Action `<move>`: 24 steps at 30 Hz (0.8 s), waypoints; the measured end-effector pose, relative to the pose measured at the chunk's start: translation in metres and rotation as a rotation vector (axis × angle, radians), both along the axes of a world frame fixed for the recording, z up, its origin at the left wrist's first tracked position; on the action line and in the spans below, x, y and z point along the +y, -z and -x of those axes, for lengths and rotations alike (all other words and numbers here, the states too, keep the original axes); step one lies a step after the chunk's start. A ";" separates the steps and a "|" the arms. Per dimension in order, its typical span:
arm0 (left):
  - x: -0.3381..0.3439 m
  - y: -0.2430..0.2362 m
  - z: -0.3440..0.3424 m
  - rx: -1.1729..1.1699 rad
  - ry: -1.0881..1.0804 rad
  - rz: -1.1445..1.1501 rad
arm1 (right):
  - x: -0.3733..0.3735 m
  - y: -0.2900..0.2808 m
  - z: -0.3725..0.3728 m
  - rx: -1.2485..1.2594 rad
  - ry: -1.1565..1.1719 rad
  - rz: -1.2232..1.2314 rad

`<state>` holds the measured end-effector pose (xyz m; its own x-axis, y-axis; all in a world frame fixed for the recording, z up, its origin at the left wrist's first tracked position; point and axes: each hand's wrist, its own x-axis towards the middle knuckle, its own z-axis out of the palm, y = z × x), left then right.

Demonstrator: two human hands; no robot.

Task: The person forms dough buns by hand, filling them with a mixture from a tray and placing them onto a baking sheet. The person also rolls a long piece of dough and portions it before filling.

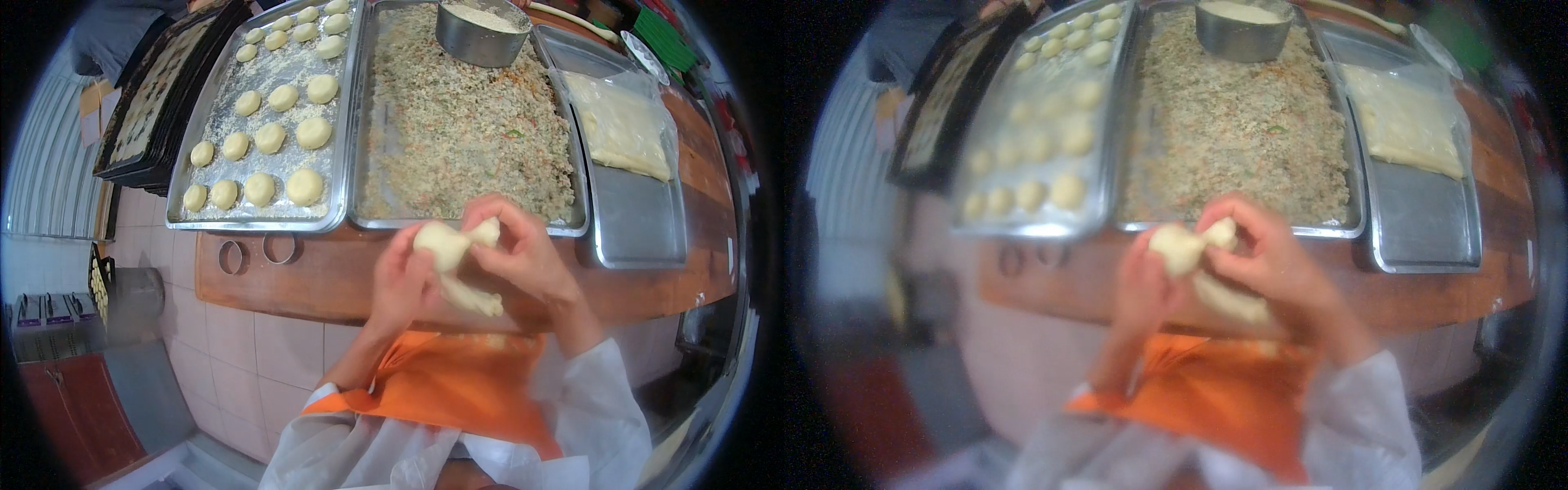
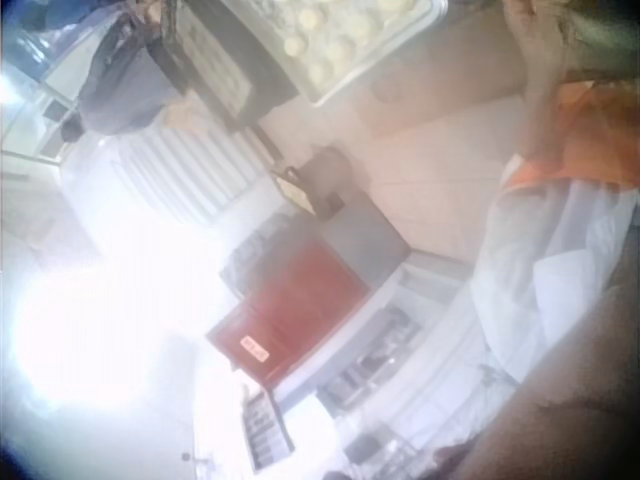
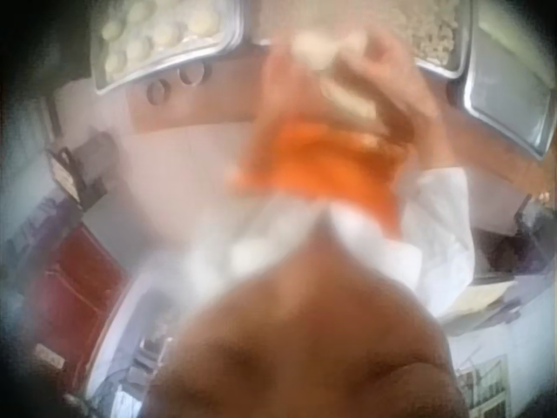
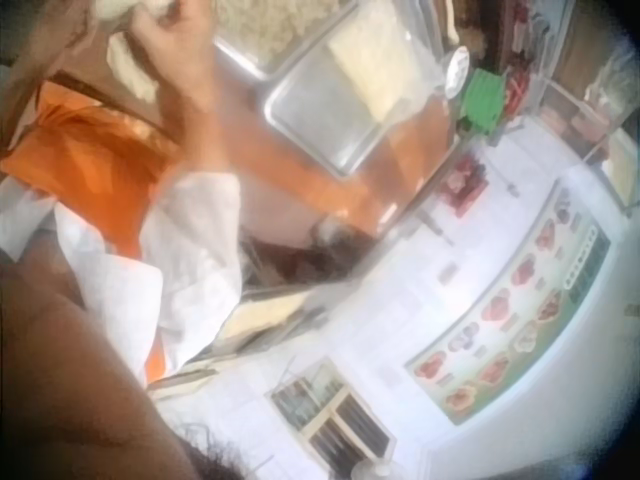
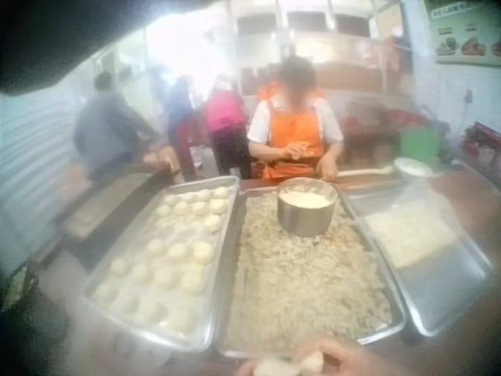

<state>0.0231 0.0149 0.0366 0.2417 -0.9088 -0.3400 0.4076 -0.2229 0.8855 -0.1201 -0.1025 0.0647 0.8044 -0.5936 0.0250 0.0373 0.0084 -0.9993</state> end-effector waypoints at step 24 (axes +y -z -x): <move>-0.008 0.005 0.003 0.037 -0.136 0.090 | 0.007 -0.009 -0.002 0.074 0.030 0.664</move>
